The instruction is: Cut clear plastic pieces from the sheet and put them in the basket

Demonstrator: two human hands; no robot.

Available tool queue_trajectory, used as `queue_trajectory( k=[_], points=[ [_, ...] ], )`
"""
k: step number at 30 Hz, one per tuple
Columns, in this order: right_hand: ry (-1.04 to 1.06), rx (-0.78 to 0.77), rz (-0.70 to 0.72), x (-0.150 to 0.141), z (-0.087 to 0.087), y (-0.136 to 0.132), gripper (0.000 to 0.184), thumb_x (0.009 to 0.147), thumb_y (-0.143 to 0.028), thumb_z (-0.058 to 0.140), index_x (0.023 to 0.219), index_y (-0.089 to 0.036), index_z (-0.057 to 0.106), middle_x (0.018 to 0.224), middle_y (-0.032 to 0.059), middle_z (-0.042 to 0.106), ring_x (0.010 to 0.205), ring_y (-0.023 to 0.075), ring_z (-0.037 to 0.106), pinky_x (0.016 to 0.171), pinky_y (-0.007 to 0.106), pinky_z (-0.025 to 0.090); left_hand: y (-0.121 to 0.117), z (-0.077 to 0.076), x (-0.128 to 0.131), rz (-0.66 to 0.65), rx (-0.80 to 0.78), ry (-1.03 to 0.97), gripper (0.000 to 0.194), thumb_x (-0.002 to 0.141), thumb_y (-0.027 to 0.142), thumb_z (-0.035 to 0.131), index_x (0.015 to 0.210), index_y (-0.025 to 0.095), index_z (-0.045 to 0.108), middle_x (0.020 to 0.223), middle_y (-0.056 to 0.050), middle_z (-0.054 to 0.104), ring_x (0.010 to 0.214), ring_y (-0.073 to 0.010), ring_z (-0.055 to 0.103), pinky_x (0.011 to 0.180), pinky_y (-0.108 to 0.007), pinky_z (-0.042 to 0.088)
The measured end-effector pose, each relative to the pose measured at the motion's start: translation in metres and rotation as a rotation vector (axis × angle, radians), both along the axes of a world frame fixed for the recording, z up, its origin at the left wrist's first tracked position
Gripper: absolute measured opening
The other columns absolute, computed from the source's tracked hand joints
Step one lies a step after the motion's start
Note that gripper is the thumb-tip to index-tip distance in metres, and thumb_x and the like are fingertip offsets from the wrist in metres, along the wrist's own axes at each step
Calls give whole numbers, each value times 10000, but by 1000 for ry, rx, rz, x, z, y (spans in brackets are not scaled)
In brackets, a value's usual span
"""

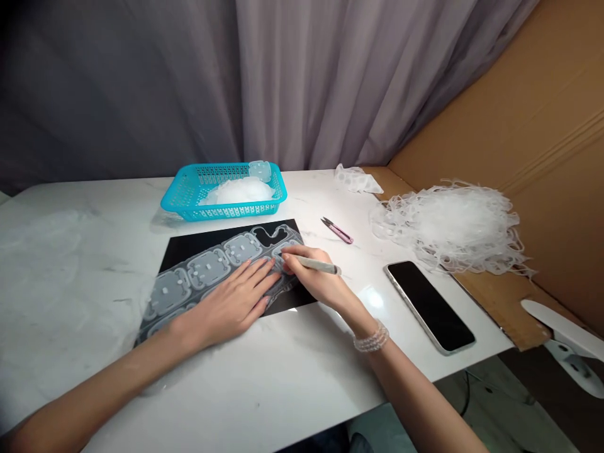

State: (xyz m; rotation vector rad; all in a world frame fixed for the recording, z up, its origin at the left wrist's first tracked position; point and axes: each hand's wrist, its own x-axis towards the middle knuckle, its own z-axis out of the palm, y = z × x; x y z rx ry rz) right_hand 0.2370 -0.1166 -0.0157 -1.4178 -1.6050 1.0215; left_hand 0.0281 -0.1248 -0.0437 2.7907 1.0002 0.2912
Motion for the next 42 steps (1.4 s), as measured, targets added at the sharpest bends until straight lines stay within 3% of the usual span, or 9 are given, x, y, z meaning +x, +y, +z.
queue_trajectory(
  k=[12, 21, 28, 35, 42],
  points=[
    [-164, 187, 54, -8, -5, -2, 165, 894, -292, 630, 874, -237, 784, 745, 16, 752, 608, 178, 623, 590, 306, 437, 4, -1, -2, -10, -41, -41, 490, 985, 270, 361, 1453, 150, 443, 1585, -156, 376, 1485, -312, 302, 1208, -518, 232],
    [-132, 326, 78, -10, -2, -13, 181, 859, -282, 680, 682, -242, 670, 598, -14, 604, 540, 148, 468, 578, 310, 379, 5, 0, -2, 16, -72, -53, 472, 987, 286, 371, 1424, 152, 491, 1572, -159, 398, 1470, -313, 336, 1212, -506, 223],
    [-342, 399, 257, -6, -5, -25, 184, 976, -215, 514, 906, -217, 684, 857, 73, 663, 757, 213, 579, 718, 367, 441, 7, 2, -2, -17, -49, -25, 472, 989, 275, 372, 1406, 105, 514, 1546, -197, 422, 1447, -339, 365, 1197, -519, 255],
    [-592, 528, 248, -15, -20, -8, 246, 1025, -180, 386, 1066, -149, 626, 990, 135, 651, 897, 242, 607, 801, 411, 527, 4, -5, -2, 4, 66, 48, 509, 1019, 292, 327, 1451, 54, 454, 1551, -177, 424, 1458, -297, 361, 1216, -494, 256],
    [-914, 499, 351, -27, -18, 1, 196, 997, -105, 425, 1006, -110, 621, 941, 143, 674, 887, 247, 578, 809, 379, 518, 9, -18, -7, 2, 80, 28, 529, 999, 295, 366, 1462, 49, 439, 1525, -177, 462, 1456, -286, 369, 1226, -489, 249]
  ],
)
